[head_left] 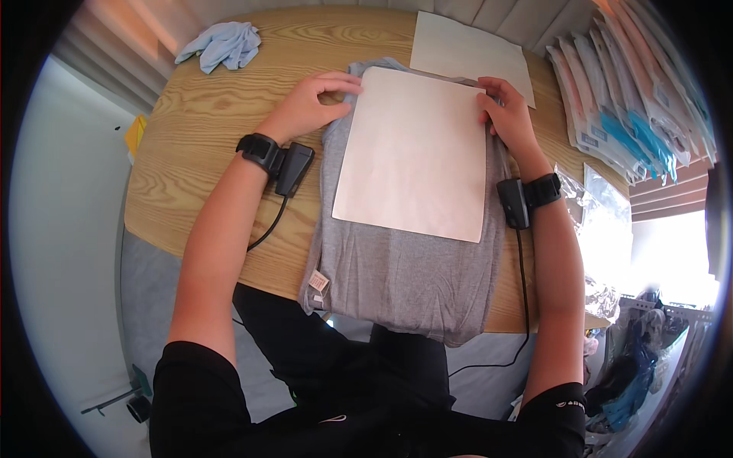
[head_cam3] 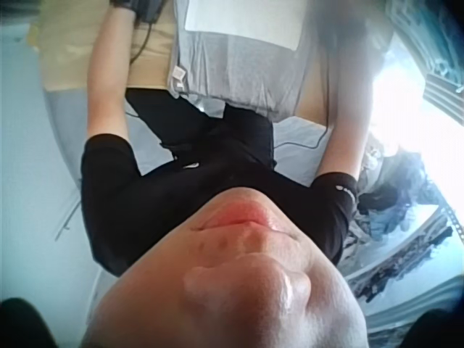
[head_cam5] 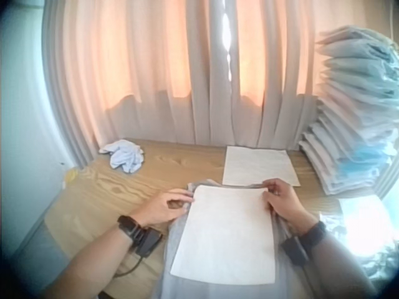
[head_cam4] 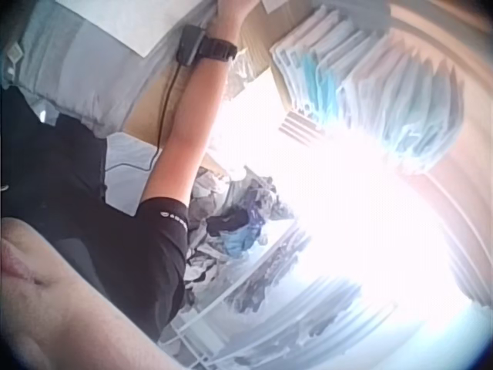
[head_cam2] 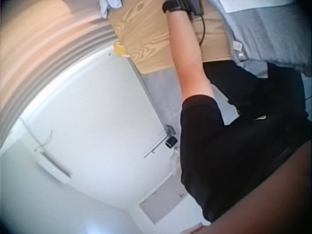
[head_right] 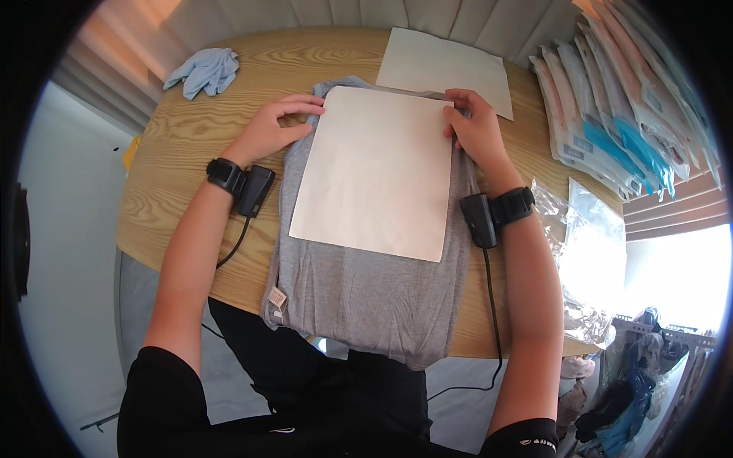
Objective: Folding a clothing item and inserting it into a plastic shipping bag with a cardboard backing.
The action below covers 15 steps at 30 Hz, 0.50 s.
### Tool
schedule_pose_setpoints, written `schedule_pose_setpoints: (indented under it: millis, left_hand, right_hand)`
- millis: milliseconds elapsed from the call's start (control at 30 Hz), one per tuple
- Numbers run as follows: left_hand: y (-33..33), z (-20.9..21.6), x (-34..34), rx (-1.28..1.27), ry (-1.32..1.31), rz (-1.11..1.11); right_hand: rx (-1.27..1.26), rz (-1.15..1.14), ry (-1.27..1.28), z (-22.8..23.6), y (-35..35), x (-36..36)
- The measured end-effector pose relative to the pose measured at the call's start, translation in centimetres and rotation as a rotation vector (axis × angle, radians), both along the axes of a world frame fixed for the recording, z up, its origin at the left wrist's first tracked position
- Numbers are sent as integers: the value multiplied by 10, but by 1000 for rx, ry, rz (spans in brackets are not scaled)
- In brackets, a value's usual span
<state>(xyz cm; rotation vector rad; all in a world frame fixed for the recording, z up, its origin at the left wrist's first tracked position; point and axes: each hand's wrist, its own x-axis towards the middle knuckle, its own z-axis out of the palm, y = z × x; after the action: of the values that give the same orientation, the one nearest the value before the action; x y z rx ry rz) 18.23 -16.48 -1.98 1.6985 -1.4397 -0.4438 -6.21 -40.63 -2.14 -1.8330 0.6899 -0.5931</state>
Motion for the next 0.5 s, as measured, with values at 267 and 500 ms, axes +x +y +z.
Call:
schedule_pose_setpoints:
  millis: [267,500]
  left_hand:
    - [0,2,1,34,113,20]
    - [1,5,-2,66,57,31]
  right_hand:
    - [-3,30,-21,2,3,0]
    - [-4,35,-42,1,2,0]
